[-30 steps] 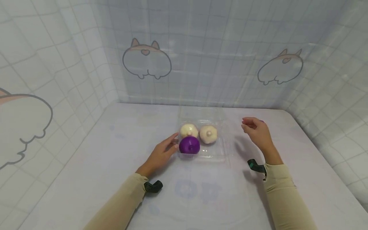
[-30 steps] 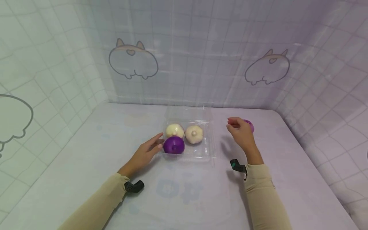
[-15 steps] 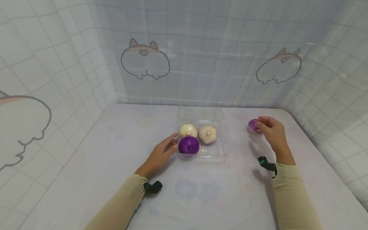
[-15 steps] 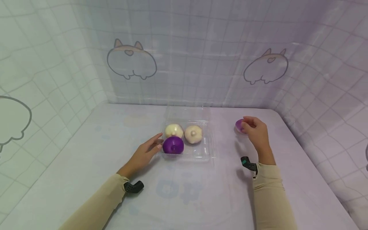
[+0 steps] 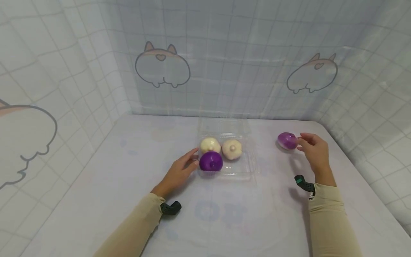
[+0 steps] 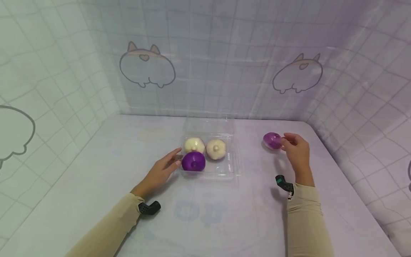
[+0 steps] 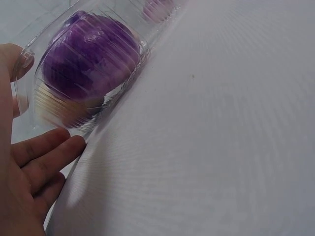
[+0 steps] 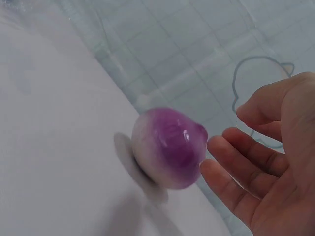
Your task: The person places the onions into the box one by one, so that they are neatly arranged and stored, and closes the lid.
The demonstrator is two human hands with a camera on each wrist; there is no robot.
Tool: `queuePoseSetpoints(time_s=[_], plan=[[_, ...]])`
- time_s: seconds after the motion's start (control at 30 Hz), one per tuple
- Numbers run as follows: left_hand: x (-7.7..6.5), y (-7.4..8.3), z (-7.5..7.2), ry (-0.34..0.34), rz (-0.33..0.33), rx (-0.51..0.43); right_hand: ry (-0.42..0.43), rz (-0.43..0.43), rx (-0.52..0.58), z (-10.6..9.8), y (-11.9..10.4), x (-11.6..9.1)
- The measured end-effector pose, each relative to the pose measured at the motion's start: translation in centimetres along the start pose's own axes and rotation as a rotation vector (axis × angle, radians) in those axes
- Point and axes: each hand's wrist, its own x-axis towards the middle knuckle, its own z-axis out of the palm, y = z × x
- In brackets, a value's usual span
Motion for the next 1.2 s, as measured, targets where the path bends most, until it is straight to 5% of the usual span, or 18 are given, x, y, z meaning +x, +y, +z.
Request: queuePoseSetpoints(time_s=[0.6,0.87,1.2], plan=[[-0.1,0.2,-0.2,0.003,0.004,-0.004,0.069,0.023,-0.119,0.4,1.8,0.8],[-0.1,0.3,-0.1,0.003,0.026,-0.017,-0.014,0.105,-0.163,0.5,2.2,0.6],[-0.1,0.1,0.0,0.001,0.009,-0.007,-0.089,0.092,-0.224,1.9,2.6,0.6]])
